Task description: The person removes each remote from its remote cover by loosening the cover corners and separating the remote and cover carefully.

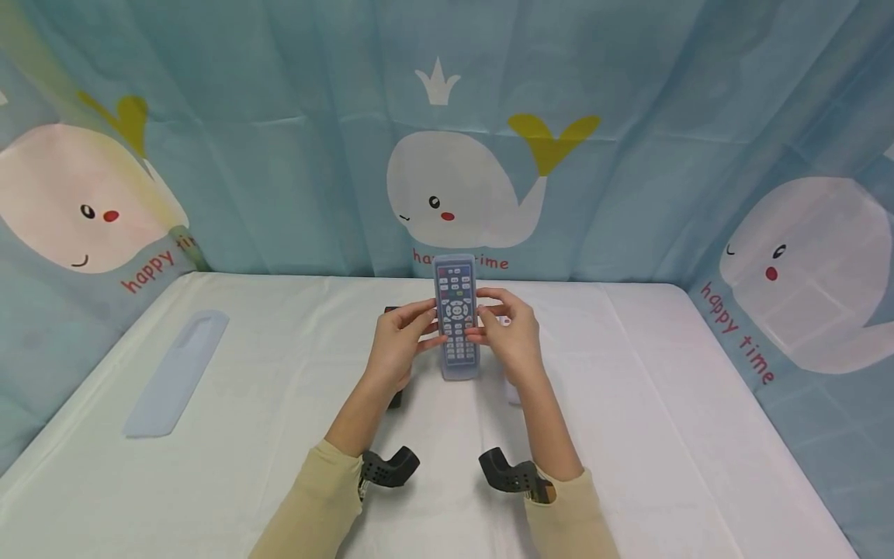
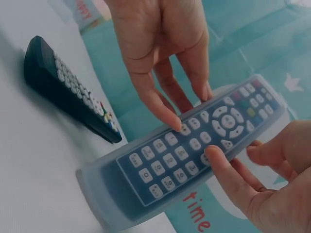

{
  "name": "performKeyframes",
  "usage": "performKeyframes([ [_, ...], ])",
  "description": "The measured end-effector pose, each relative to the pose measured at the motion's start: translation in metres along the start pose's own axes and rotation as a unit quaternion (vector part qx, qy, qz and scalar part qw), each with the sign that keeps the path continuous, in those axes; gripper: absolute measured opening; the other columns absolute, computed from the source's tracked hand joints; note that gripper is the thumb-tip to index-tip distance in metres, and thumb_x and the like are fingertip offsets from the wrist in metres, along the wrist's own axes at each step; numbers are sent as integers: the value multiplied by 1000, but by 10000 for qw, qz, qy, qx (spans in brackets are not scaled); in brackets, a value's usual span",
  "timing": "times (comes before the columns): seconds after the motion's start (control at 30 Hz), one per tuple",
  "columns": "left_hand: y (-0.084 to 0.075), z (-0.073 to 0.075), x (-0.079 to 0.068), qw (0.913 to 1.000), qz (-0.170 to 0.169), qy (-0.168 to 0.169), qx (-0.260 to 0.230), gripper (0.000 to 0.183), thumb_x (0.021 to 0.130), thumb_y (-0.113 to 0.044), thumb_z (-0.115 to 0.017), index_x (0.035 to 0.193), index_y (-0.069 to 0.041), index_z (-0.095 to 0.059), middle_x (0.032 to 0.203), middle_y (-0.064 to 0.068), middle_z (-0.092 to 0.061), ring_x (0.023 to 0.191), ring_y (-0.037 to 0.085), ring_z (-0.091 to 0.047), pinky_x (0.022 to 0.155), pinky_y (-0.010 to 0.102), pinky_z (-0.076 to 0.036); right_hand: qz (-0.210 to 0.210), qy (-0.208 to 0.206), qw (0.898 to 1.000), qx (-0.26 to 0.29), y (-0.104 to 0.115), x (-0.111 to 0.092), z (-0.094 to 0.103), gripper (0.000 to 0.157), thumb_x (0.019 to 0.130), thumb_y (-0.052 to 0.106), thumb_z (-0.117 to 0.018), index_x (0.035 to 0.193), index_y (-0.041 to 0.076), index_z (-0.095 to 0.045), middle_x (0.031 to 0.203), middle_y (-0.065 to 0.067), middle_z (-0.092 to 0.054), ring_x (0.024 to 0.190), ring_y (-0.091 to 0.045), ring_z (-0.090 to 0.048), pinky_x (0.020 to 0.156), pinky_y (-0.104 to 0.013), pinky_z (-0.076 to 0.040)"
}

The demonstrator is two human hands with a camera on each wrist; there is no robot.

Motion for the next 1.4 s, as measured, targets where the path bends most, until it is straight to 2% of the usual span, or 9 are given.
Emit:
performKeyframes([
  [0.17,-2,-1,0,10000,-67,0,-19,29,109,-8,-59,133,5,-69,129,22,-61,115,34,-69,85,29,-64,-39,-9,9999,134,2,0,0,40,113,20,-53,147,1,-57,130,-24,-54,80,-15,-77,82,-33,-65],
  [0.4,-4,-1,-1,9999,-127,7,-4,30,110,-15,-59,129,5,-71,127,21,-64,117,35,-70,86,32,-64,-41,-42,9997,241,2,-1,2,40,112,25,-54,144,0,-59,131,-23,-55,77,-14,-76,85,-40,-64],
  [0.67,-5,-1,-1,9998,-141,35,-124,28,109,-15,-60,125,5,-72,126,20,-65,117,34,-70,90,38,-64,-96,1,9994,321,3,0,3,40,112,26,-55,140,-2,-60,134,-22,-54,78,-12,-75,79,-27,-64],
  [1.0,-6,-2,1,9994,-175,126,-277,24,108,-9,-60,120,9,-71,125,19,-64,120,33,-67,94,39,-62,108,207,9991,350,6,0,3,35,112,22,-55,131,-7,-63,130,-17,-55,84,-10,-75,93,-28,-61],
  [1.27,-8,-3,0,9993,-208,275,-154,26,106,-11,-65,120,10,-71,129,20,-63,122,32,-66,97,37,-61,218,328,9986,365,4,1,4,41,108,33,-62,117,-6,-67,112,-6,-65,89,-11,-77,97,-29,-60],
  [1.4,-8,-4,0,9987,-264,426,-26,29,106,-12,-66,124,10,-69,132,22,-63,123,33,-67,100,38,-59,113,366,9990,250,2,2,4,42,108,35,-63,113,-7,-67,112,-6,-63,92,-8,-75,97,-25,-59],
])
Point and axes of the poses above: each hand's wrist, its own x-axis towards the middle knuckle, its own z-axis out of the back of the hand, y = z × x, the point moved 6 cm from there along x, towards the middle knuckle
